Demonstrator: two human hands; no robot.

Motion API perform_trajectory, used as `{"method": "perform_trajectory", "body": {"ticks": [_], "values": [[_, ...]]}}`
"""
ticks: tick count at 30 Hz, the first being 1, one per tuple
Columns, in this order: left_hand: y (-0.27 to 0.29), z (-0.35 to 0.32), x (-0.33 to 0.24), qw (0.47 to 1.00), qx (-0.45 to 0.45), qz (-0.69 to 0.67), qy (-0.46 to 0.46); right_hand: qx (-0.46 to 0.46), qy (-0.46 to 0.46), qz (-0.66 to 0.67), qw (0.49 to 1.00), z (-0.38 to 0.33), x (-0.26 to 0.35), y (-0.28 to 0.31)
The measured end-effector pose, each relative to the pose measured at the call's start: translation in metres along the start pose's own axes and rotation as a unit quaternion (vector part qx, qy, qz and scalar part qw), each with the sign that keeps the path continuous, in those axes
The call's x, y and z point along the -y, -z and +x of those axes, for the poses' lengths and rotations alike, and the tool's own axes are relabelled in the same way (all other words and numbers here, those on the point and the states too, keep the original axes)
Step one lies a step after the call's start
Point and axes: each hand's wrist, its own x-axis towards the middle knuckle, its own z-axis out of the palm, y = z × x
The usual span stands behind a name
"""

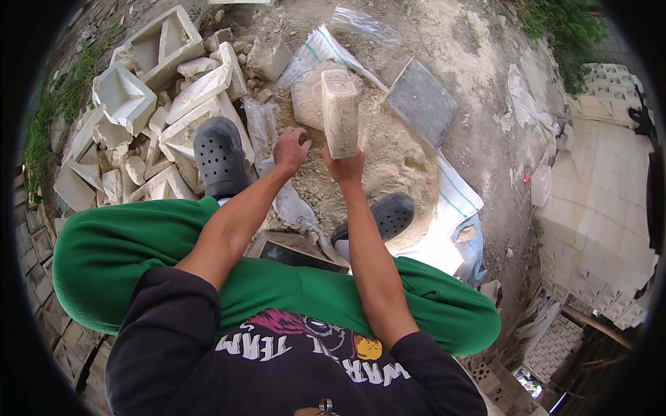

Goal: The person sits cross-legged on the ground and repeatedly strikes a small stone with a wooden mallet to break it into smaller pieces. The person adjusts the stone's position between strikes.

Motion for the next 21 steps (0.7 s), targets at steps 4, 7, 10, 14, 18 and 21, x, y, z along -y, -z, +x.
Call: {"method": "perform_trajectory", "body": {"ticks": [4,7,10,14,18,21], "values": [[-0.002,-0.001,0.012,0.997,0.02,0.041,-0.06,0.162,-0.229,-0.049,0.958,-0.025,-0.016,0.0],[-0.001,0.0,0.011,0.99,0.034,0.105,-0.082,0.172,-0.314,0.051,0.932,-0.025,-0.013,0.002],[0.002,0.001,0.006,0.987,0.039,0.117,-0.098,0.174,-0.346,0.069,0.92,-0.007,0.0,0.021],[0.002,0.008,-0.008,0.979,0.082,0.171,-0.073,0.139,-0.396,0.123,0.9,0.004,0.005,0.036],[0.006,0.015,-0.019,0.963,0.18,0.198,-0.022,0.082,-0.449,0.171,0.873,0.012,0.006,0.047],[0.017,0.017,-0.035,0.957,0.227,0.179,0.004,0.064,-0.484,0.175,0.855,0.009,-0.003,0.056]]}}
